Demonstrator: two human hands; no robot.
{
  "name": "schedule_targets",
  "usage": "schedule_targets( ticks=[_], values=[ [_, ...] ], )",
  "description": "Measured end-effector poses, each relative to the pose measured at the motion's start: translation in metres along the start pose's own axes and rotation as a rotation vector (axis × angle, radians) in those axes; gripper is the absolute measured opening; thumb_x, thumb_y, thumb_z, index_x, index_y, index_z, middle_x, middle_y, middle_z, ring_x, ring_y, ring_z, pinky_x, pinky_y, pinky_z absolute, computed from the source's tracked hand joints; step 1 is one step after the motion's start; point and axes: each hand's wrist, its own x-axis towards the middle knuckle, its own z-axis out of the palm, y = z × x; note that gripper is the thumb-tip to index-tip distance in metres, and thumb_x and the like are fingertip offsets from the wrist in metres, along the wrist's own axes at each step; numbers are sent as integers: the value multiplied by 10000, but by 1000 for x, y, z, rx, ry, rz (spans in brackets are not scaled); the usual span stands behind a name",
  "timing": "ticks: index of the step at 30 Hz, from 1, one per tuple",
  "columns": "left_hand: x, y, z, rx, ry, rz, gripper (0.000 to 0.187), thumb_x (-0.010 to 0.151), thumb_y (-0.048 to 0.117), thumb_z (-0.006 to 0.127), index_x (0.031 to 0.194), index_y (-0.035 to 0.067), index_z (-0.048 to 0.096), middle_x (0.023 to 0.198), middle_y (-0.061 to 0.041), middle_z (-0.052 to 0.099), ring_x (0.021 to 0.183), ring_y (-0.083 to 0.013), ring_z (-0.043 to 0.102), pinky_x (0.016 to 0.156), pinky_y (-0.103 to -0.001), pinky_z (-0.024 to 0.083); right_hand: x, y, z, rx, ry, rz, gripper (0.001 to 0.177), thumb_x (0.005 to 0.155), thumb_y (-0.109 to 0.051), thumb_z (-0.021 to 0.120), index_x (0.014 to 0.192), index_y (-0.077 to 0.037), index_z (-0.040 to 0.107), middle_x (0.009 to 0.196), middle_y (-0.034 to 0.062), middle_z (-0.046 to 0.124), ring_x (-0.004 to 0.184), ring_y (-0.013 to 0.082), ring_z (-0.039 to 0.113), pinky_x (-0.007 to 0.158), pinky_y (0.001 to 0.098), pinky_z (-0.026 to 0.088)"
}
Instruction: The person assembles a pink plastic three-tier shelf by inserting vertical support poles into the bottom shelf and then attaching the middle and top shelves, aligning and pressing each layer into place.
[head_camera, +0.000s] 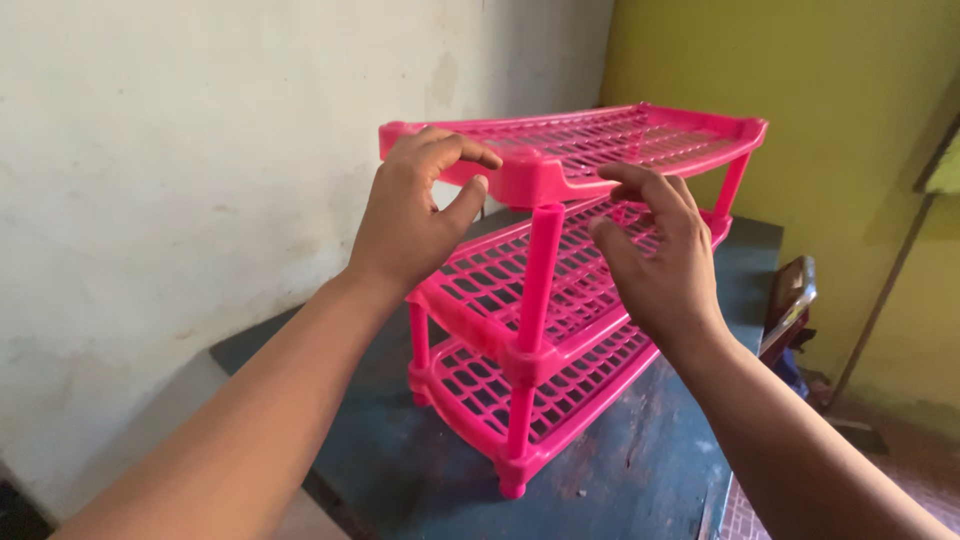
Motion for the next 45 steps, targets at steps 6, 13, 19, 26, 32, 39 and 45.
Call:
schedule_targets(
  ticks=[6, 13, 19, 26, 32, 39, 45],
  values=[
    [1, -10, 8, 9, 75, -18, 168, 897, 134, 682, 1051, 93, 736, 1100, -82, 711, 1130, -281, 633, 1006, -394, 491, 2, 0, 9, -14, 31, -19, 423, 866, -121, 703, 1282, -90, 632, 1180, 100, 663, 1152, 221, 663, 1004, 379, 522],
    [-6, -16, 4, -107, 45, -30, 174, 896, 120, 672, 1060, 89, 720, 1108, -85, 713, 1150, -271, 634, 993, -375, 506, 7, -9, 18, -16, 54, -84, 384, 903, -94, 689, 1279, -61, 623, 1210, 93, 668, 1170, 222, 660, 1005, 384, 521],
    [-10, -48, -8, -161, 64, -9, 153, 912, 104, 678, 1057, 93, 725, 1124, -75, 707, 1161, -268, 635, 1012, -373, 495, 13, -20, 36, -82, 95, -75, 364, 916, -93, 678, 1274, -62, 622, 1228, 90, 651, 1183, 219, 653, 1008, 370, 542],
    [-3, -105, -29, -204, 35, 44, 148, 905, 104, 680, 1044, 106, 732, 1077, -63, 697, 1143, -274, 614, 1012, -391, 485, 18, -25, 78, -191, 233, -63, 307, 944, -71, 660, 1251, -61, 643, 1201, 98, 643, 1171, 211, 648, 1002, 370, 526],
    [3, -151, -46, -302, 23, 80, 161, 904, 100, 669, 1051, 110, 734, 1077, -72, 692, 1104, -267, 614, 979, -380, 503, 16, -34, 101, -375, 329, -48, 279, 966, -61, 678, 1242, -52, 640, 1220, 90, 642, 1190, 208, 653, 1007, 368, 508],
    [2, -181, -49, -320, 91, 71, 151, 904, 81, 685, 1049, 89, 726, 1062, -97, 694, 1090, -299, 624, 965, -404, 493, 11, -53, 112, -508, 344, -81, 219, 962, -39, 693, 1177, -32, 648, 1153, 97, 626, 1167, 227, 630, 994, 373, 507],
    [2, -197, -41, -320, 132, 26, 236, 897, 73, 704, 1131, 66, 681, 1095, -109, 690, 1096, -299, 637, 987, -412, 490, 10, -61, 113, -444, 309, -60, 229, 945, -5, 673, 1171, -36, 654, 1148, 91, 606, 1071, 185, 642, 893, 324, 539]
  ],
)
